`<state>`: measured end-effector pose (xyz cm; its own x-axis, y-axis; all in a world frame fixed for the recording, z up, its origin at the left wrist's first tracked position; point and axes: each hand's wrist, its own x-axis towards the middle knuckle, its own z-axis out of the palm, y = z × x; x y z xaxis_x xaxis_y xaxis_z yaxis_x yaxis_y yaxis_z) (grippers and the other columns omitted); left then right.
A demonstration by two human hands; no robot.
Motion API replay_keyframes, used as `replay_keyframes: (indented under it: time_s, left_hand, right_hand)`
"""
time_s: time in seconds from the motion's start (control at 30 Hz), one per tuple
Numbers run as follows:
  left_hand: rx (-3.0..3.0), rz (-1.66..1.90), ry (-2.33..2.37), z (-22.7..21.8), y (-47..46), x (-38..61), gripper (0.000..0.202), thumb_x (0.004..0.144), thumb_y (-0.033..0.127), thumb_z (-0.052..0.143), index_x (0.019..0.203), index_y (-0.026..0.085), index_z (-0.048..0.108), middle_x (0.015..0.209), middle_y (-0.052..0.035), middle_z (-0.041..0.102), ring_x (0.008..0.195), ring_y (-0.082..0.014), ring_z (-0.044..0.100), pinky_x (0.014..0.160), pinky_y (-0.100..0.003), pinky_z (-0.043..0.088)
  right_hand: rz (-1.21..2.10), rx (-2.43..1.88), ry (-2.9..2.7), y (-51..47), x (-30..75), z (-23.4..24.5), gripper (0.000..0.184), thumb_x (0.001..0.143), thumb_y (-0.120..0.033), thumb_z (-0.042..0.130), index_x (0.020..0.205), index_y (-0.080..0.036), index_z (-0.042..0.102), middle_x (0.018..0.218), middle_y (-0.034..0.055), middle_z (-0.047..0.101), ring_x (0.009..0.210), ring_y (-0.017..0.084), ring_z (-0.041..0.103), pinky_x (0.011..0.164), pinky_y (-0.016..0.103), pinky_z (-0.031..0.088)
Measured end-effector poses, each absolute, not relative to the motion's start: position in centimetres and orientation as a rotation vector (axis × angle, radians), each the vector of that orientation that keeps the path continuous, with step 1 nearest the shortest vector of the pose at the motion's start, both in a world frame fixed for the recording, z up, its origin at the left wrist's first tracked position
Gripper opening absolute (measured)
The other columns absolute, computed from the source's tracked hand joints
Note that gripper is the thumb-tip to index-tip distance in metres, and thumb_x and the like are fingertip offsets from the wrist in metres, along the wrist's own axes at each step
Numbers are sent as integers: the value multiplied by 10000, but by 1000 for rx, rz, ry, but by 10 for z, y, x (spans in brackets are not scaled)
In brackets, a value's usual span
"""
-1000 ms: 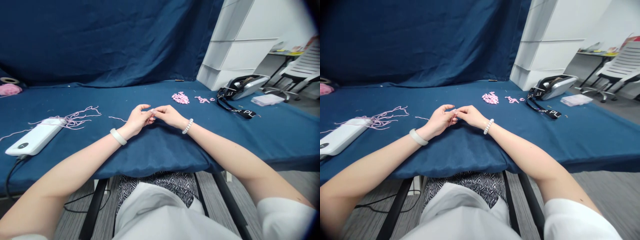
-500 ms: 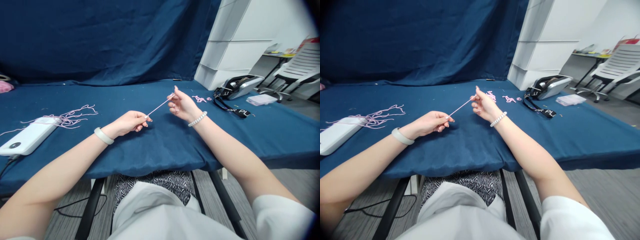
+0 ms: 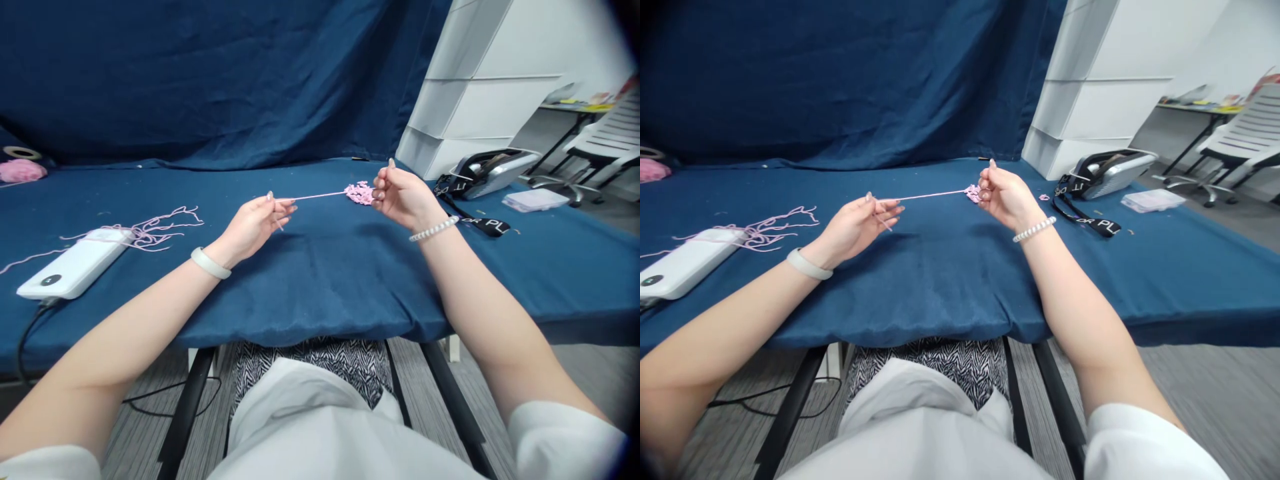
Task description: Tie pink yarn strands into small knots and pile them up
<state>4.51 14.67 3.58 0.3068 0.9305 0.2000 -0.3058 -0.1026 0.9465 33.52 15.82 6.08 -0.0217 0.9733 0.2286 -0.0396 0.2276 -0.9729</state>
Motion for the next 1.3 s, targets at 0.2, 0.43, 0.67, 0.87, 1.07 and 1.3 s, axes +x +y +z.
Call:
replay_keyframes:
  time_s: [0.2,0.43,0.67,0.87,1.07,1.3]
  left_hand:
    - [1430,1249,572,55,120,51,338,826,420,711,660,142,614,1193,-85,678,1231,-238,577,1003,-377,475]
    - [1382,1173,702,62,118,48,381,916,445,592,691,140,623,1168,-73,686,1224,-251,589,972,-400,505]
    - [1201,1169,587,58,120,48,413,935,469,543,668,156,573,683,8,577,726,-95,631,940,-366,535]
    - [1137,1059,594,55,123,52,400,883,440,635,637,145,524,572,50,437,423,-16,289,512,-195,452]
    - [1174,1007,679,49,125,59,385,890,390,642,618,124,583,511,24,437,419,-29,287,462,-196,367]
    - [1223,996,685,56,116,70,403,901,375,623,587,124,599,491,8,436,428,-49,353,494,-219,391]
  right_hand:
    - [1088,-1171,-1360,173,339,38,361,802,-445,694,627,-173,535,556,-18,427,482,73,380,471,230,362]
    - [658,-1428,-1755,172,335,28,407,841,-463,614,564,-171,557,490,-8,447,478,102,389,521,280,330]
    - [73,-1437,-2183,159,311,20,375,897,-409,541,604,-180,584,561,29,558,552,143,473,607,303,327]
    - [87,-1292,-2278,160,308,19,317,901,-348,534,640,-179,598,640,61,612,614,172,521,659,305,352]
    - [37,-1340,-2124,165,328,36,364,873,-333,557,554,-184,470,579,27,518,591,147,450,670,309,335]
    - [117,-1402,-1866,168,349,55,310,834,-340,596,574,-171,569,584,44,546,591,152,448,627,331,345]
